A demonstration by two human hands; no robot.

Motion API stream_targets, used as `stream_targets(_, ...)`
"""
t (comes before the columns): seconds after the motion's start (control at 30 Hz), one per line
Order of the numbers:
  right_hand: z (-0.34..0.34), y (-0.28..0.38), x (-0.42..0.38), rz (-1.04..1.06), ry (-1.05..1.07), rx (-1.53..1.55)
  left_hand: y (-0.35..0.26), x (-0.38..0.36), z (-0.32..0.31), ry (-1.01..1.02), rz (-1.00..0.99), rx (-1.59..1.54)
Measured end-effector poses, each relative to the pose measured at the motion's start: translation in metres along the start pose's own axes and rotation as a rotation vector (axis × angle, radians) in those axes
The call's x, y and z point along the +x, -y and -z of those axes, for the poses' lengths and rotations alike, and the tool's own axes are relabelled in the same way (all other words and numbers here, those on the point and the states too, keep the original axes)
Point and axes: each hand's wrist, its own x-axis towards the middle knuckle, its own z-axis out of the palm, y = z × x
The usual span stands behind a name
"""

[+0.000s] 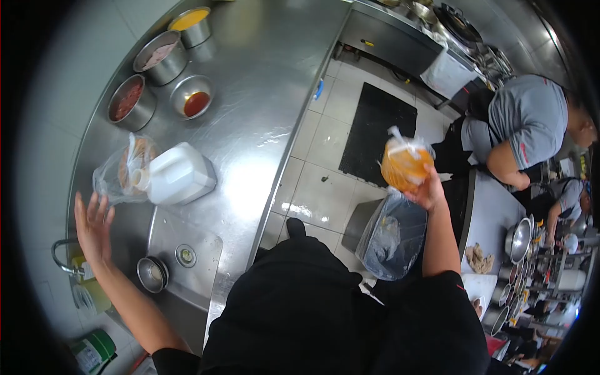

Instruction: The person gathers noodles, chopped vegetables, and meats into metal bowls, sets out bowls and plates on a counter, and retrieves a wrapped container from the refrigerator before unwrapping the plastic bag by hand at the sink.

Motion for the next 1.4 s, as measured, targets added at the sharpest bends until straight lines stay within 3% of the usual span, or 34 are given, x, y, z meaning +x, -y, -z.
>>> stream_targets(0.1, 0.069, -0.05, -0.021, -0.099, -0.125, 0.054, 0.021, 0.006, 0.046, -0.065, 0.076, 0.014)
stream_targets(0.2, 0.102, -0.085, -0.031, -0.335, -0.689, -0.149, 0.028, -0.001, 0.053, -0.164, 0.137, 0.005)
stream_targets(0.3, 0.117, -0.107, -0.032, -0.48, -0.87, -0.476, 0.042, 0.002, 0.061, -0.191, 0.188, -0.005)
stream_targets(0.33, 0.104, -0.104, -0.028, -0.426, -0.929, -0.487, 0.051, 0.001, 0.064, -0.182, 0.199, -0.015)
stream_targets(0.4, 0.096, -0.109, -0.001, -0.237, -0.784, -0.515, 0.055, -0.008, 0.072, -0.141, 0.216, 0.003)
stream_targets(0.43, 0.096, -0.118, 0.027, -0.038, -0.62, -0.398, 0.055, -0.013, 0.059, -0.108, 0.225, 0.029)
stream_targets(0.47, 0.069, -0.102, 0.046, -0.026, -0.51, -0.316, 0.057, -0.017, 0.051, -0.142, 0.235, 0.025)
stream_targets(0.5, 0.01, -0.077, 0.05, 0.019, -0.514, -0.353, 0.062, -0.015, 0.049, -0.158, 0.256, 0.024)
stream_targets(0.53, 0.001, -0.064, 0.073, 0.125, -0.091, -0.232, 0.064, -0.014, 0.041, -0.19, 0.277, 0.012)
stream_targets(0.57, -0.069, -0.043, 0.063, 0.24, -0.162, -0.305, 0.07, -0.009, 0.039, -0.221, 0.266, 0.017)
stream_targets(0.63, -0.172, -0.003, 0.049, 0.374, -0.058, -0.477, 0.082, -0.002, 0.035, -0.208, 0.234, 0.012)
stream_targets(0.7, -0.265, 0.026, 0.023, 0.557, 0.203, -0.608, 0.088, 0.0, 0.026, -0.214, 0.197, 0.043)
stream_targets(0.83, -0.42, 0.039, -0.03, 0.751, 0.589, -0.832, 0.104, 0.005, 0.001, -0.206, -0.128, 0.388)
stream_targets(0.9, -0.486, 0.026, -0.052, 0.849, 0.804, -0.935, 0.109, 0.013, -0.016, -0.228, -0.462, 0.707)
stream_targets(0.97, -0.545, 0.005, -0.074, 0.913, 0.953, -1.049, 0.107, 0.018, -0.031, -0.221, -0.526, 0.914)
stream_targets(1.0, -0.569, -0.005, -0.077, 0.933, 1.008, -1.117, 0.107, 0.02, -0.034, -0.134, -0.46, 0.953)
stream_targets(1.07, -0.6, -0.024, -0.084, 0.984, 1.042, -1.468, 0.11, 0.018, -0.039, 0.057, -0.338, 1.026)
stream_targets(1.17, -0.595, -0.047, -0.097, 1.258, 0.933, -1.88, 0.125, 0.014, -0.039, 0.168, -0.259, 1.03)
stream_targets(1.27, -0.576, -0.047, -0.117, 1.255, 0.829, -1.929, 0.13, 0.009, -0.038, -0.031, -0.387, 0.939)
stream_targets(1.4, -0.554, -0.045, -0.118, 1.409, 0.684, -1.747, 0.115, 0.01, -0.043, -0.109, -0.328, 0.965)
